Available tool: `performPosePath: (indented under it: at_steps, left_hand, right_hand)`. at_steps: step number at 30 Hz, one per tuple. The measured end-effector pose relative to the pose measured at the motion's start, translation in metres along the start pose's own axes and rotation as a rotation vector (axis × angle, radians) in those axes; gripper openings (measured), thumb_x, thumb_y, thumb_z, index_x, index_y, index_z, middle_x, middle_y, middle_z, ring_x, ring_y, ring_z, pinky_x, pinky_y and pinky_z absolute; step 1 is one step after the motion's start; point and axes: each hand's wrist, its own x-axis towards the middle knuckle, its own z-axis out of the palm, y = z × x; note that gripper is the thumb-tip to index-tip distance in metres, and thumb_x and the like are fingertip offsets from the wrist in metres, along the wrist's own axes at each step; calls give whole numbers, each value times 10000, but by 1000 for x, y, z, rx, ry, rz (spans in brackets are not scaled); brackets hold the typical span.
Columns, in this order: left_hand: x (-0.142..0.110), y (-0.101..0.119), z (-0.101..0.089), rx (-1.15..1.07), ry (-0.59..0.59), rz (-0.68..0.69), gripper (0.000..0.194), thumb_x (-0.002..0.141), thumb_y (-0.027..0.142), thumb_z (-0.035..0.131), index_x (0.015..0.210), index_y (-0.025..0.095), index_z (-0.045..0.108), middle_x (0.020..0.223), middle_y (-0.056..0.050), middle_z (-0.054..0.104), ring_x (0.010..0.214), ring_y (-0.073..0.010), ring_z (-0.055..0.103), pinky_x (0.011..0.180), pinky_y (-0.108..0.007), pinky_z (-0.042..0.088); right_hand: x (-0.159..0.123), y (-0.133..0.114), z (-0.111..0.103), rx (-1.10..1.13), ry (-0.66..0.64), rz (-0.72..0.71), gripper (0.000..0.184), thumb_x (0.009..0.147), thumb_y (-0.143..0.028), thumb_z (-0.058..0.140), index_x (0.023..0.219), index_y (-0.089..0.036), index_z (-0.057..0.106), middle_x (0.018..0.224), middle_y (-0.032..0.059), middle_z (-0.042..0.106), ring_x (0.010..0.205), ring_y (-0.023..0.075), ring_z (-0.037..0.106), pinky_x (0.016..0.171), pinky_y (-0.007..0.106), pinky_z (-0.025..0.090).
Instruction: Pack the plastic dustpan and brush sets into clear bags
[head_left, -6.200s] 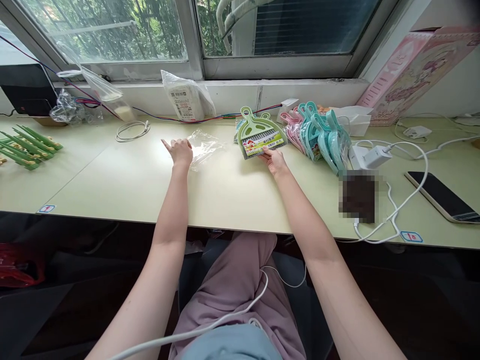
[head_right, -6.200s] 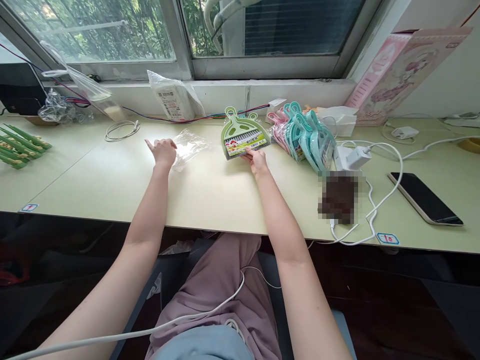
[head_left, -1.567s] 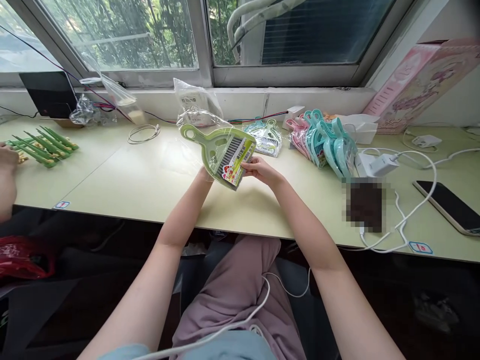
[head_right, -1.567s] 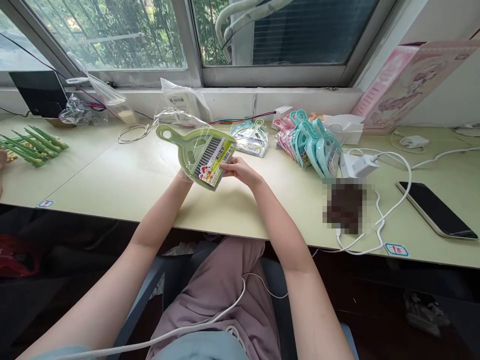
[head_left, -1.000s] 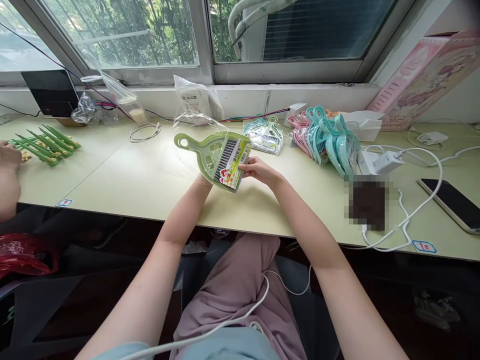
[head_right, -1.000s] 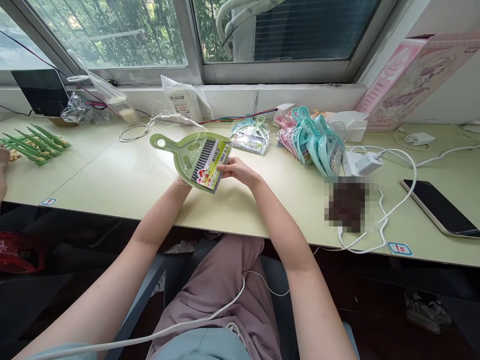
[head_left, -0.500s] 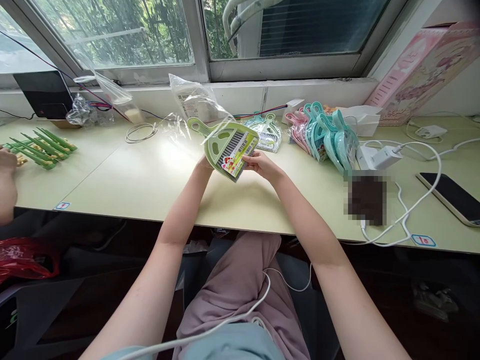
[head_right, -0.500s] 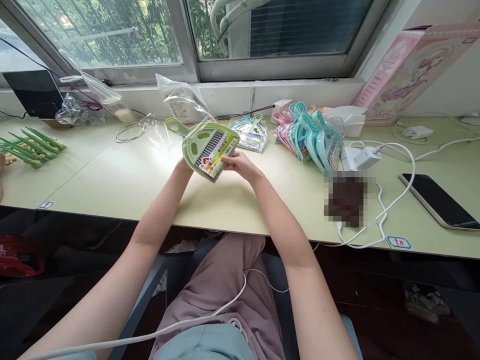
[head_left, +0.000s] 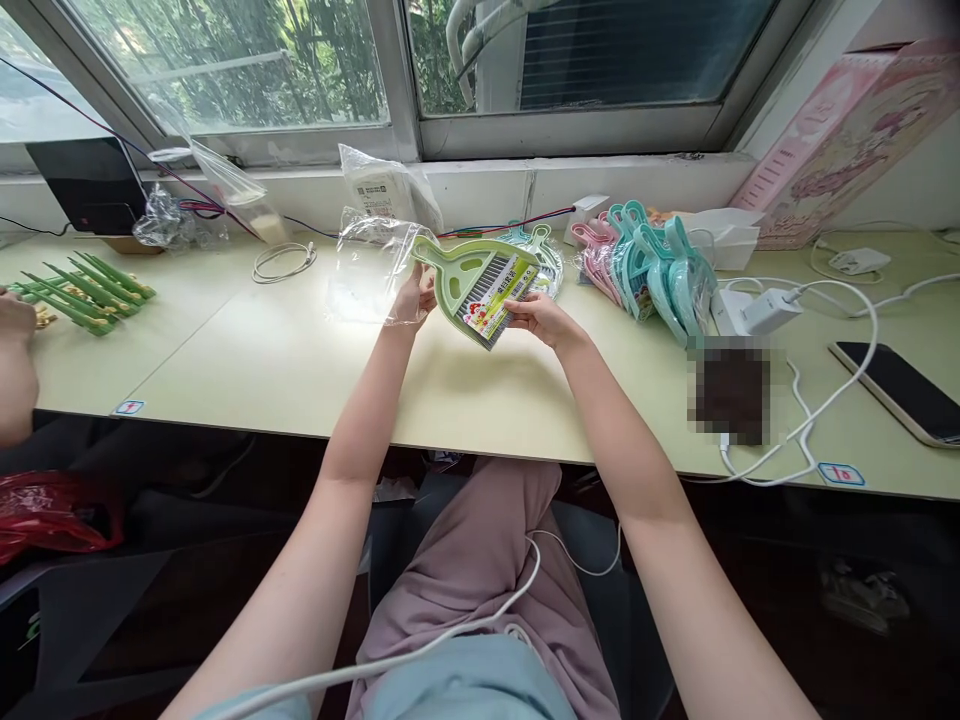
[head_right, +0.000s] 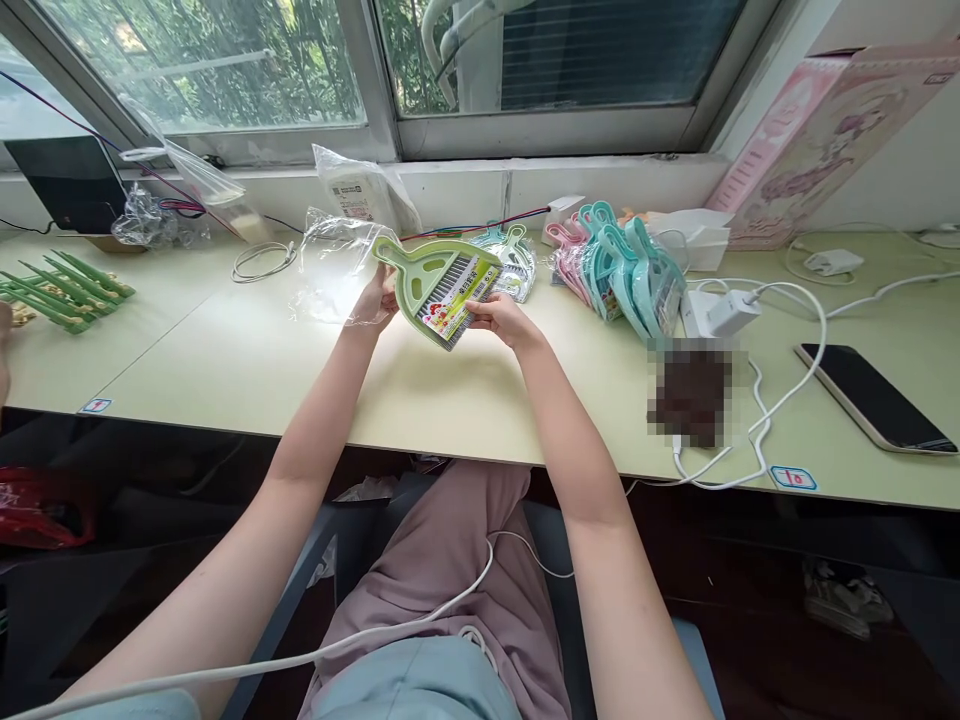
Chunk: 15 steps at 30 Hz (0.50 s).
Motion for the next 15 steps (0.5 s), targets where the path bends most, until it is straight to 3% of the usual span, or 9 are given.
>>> performPosePath:
  at_steps: [5,8,10,12,15]
  left_hand:
    - [7,2,-7,-26,100,-7,441,929,553,551,1238,247,477,779,16,571,428,-41,450,459,-210,402]
    - [9,4,-10,-39,102,-35,266,991,463,463,1149,256,517,798,8,605,373,-26,329,395,-207,328]
    - [10,3,-13,-42,91,-53,256,1012,428,404,1125,239,535,761,4,609,357,-31,290,377,-213,305]
    - [12,0,-15,-15,102,-68,274,1008,414,406,1136,215,544,665,19,570,357,-46,317,396,-218,330]
    - [16,-7,-17,56,114,-3,286,957,355,506,1188,193,555,606,21,557,488,-117,540,552,-260,478]
  right_hand:
    - [4,0,-2,4,53,-34,174,772,-144,766,915,-150,667,909,79,777,897,217,745,945,439,604]
    - [6,2,-4,4,66,-46,215,764,-160,779,945,-167,661,894,63,778,889,215,747,941,444,608]
    - [6,2,-4,0,56,-31,225,768,-160,776,960,-170,660,883,58,778,877,214,750,938,447,610]
    - [4,2,-2,-8,31,-9,200,778,-145,764,950,-160,664,890,69,777,870,213,751,935,438,612]
    - [-2,0,2,-32,-23,28,153,781,-121,751,915,-137,679,928,93,777,858,208,749,916,414,618]
